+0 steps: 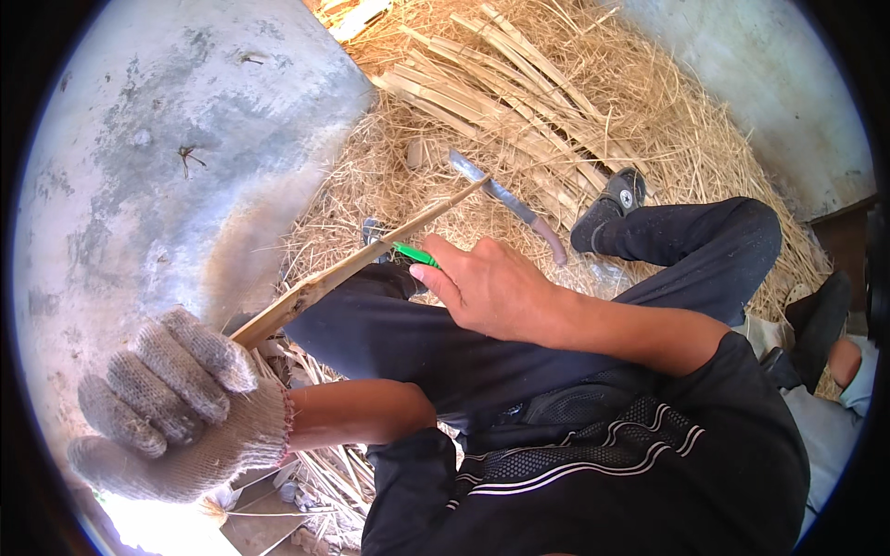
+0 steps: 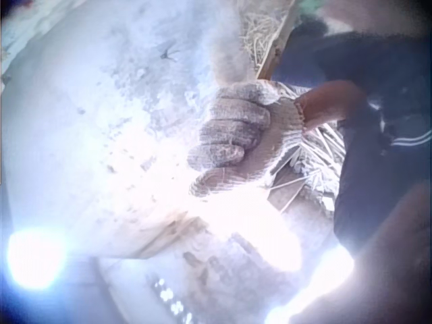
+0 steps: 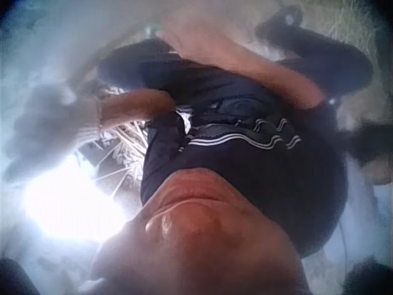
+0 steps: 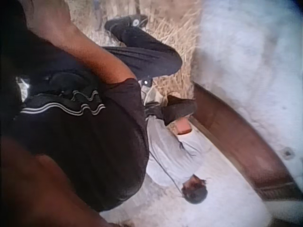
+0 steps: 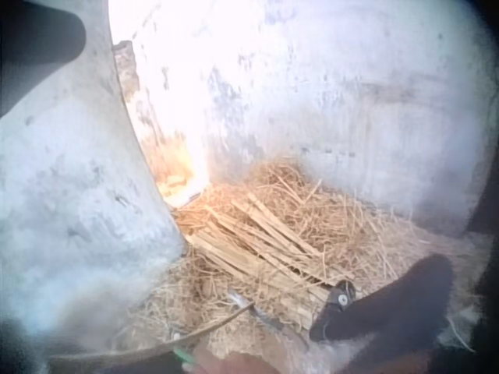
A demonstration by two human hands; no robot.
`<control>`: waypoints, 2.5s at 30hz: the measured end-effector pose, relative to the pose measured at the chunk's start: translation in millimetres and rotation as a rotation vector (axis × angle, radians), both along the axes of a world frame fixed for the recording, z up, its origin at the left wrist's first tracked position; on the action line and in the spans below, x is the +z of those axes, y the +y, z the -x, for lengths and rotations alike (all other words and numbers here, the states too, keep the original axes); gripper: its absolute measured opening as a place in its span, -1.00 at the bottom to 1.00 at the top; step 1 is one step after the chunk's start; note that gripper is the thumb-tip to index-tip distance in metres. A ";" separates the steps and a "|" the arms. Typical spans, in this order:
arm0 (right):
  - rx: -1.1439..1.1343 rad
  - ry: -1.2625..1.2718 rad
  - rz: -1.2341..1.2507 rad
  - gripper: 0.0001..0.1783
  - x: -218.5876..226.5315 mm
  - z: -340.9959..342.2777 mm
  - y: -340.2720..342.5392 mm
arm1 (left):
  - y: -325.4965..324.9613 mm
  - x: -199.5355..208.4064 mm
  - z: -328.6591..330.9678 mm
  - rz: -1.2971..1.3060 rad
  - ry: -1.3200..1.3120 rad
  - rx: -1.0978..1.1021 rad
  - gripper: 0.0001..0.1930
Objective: The person sits on a bed of straw and uses a green utility knife to shave the surface of a long bamboo pole held in their gloved left hand. They repeatedly scrape the tool along the length of the pole to remove the outer layer, creating a pile of shavings.
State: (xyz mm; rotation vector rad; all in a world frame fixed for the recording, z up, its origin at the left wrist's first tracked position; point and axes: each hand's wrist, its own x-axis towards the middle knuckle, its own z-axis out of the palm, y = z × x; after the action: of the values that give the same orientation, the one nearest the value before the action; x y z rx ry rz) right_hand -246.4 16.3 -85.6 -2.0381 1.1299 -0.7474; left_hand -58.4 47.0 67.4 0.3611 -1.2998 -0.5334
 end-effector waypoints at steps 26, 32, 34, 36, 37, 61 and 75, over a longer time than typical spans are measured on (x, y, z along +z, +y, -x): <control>-0.043 -0.089 -0.089 -0.62 -11.5 -3.9 -7.0 | -13.6 14.5 36.9 -0.104 0.378 0.460 -0.59; -0.073 0.010 -0.139 -0.58 -25.7 -6.8 -26.6 | -28.5 17.1 26.4 -0.112 0.370 0.537 -0.61; 0.006 0.088 -0.203 -0.58 11.0 -3.6 -25.5 | -35.7 19.2 28.1 -0.105 0.363 0.613 -0.61; 0.014 0.059 -0.164 -0.57 2.4 -6.2 -25.0 | -34.1 23.9 29.1 -0.103 0.333 0.596 -0.59; 0.020 0.042 -0.145 -0.57 -7.4 -7.6 -25.5 | -33.4 25.0 28.1 -0.102 0.317 0.590 -0.58; -0.058 0.132 -0.248 -0.56 -22.8 12.6 -32.1 | -23.3 16.6 16.8 -0.064 0.184 0.467 -0.61; -0.126 0.250 -0.233 -0.55 -65.8 23.0 -54.6 | -24.9 13.4 15.6 -0.037 0.182 0.424 -0.55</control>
State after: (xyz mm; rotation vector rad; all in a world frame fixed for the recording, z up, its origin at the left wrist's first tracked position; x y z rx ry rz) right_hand -269.5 -38.3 -151.4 -1.9120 1.4268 -0.4036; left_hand -74.0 22.1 80.9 0.5878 -1.0013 -0.2250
